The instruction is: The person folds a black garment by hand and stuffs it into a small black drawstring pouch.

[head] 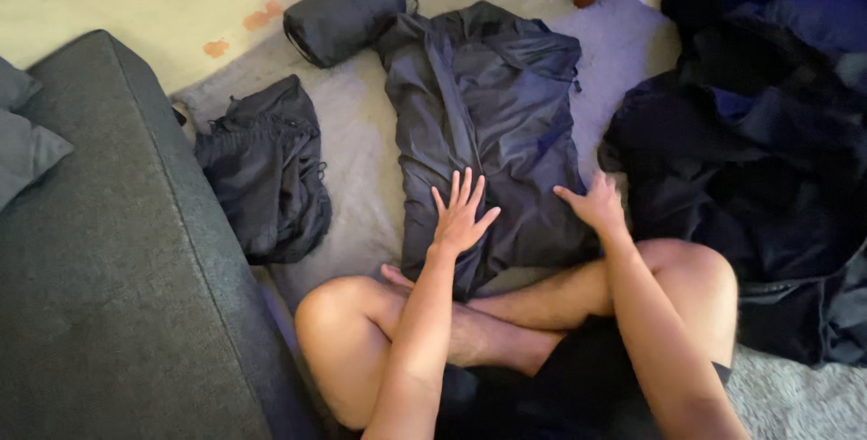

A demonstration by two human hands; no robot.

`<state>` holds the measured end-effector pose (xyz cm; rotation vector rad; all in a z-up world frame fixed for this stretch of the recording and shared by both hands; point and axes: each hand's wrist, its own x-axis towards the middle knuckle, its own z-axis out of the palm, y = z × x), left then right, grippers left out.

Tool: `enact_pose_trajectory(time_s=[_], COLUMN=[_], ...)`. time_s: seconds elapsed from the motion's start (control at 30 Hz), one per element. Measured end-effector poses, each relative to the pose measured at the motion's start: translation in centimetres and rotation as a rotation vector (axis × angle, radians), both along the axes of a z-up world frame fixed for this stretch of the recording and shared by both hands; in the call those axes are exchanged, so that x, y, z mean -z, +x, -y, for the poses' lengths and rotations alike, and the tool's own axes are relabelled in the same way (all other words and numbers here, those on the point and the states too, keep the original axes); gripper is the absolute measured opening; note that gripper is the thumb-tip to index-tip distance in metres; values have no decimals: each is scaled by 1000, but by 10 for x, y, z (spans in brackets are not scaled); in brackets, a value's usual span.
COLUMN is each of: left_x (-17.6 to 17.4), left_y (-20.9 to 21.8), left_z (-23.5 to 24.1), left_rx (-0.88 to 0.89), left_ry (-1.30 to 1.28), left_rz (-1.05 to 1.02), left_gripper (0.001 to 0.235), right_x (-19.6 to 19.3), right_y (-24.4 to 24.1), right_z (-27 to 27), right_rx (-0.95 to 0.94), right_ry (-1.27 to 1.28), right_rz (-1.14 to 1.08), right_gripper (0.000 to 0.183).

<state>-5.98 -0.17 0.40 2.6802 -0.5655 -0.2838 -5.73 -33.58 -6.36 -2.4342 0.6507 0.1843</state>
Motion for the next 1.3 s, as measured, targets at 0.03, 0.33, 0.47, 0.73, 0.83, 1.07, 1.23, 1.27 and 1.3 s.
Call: enact_pose_trajectory(time_s=[0.03, 0.33, 0.47, 0.73, 0.83, 1.07, 1.23, 1.27, 1.3], left_x=[-2, 17, -1, -11, -5, 24, 32, 35, 38], left_y=[-1, 11, -1, -21, -20, -15, -8, -5, -2], left_z=[-1, -4, 4, 29, 30, 32, 28, 28, 27], left_rx=[4, -10, 57, 124, 135, 110, 52, 1, -49], left_ry=[0, -32, -2, -28, -50, -24, 36, -17, -70], left_rz=[-6, -81, -22, 5, -2, 36, 158, 97, 37], left_gripper=[82, 60, 72, 86, 81, 74, 69, 67, 64], right_x=[-24, -27, 20, 31, 11, -86, -51, -69, -87], right_y=[-12, -14, -3, 5, -1, -33, -17, -24, -31], right_z=[-13, -30, -22, -25, -33, -77, -74, -88, -102], right_rx=[4, 56, -109, -105, -70, 94, -78, -90, -102], right_ry=[0, 418, 68, 87, 200, 760, 290, 158, 26], right_rz=[-6, -161, -212, -216, -204, -153, -21, 29, 79], right_gripper=[115, 102, 102, 89, 101, 110, 122, 111, 100])
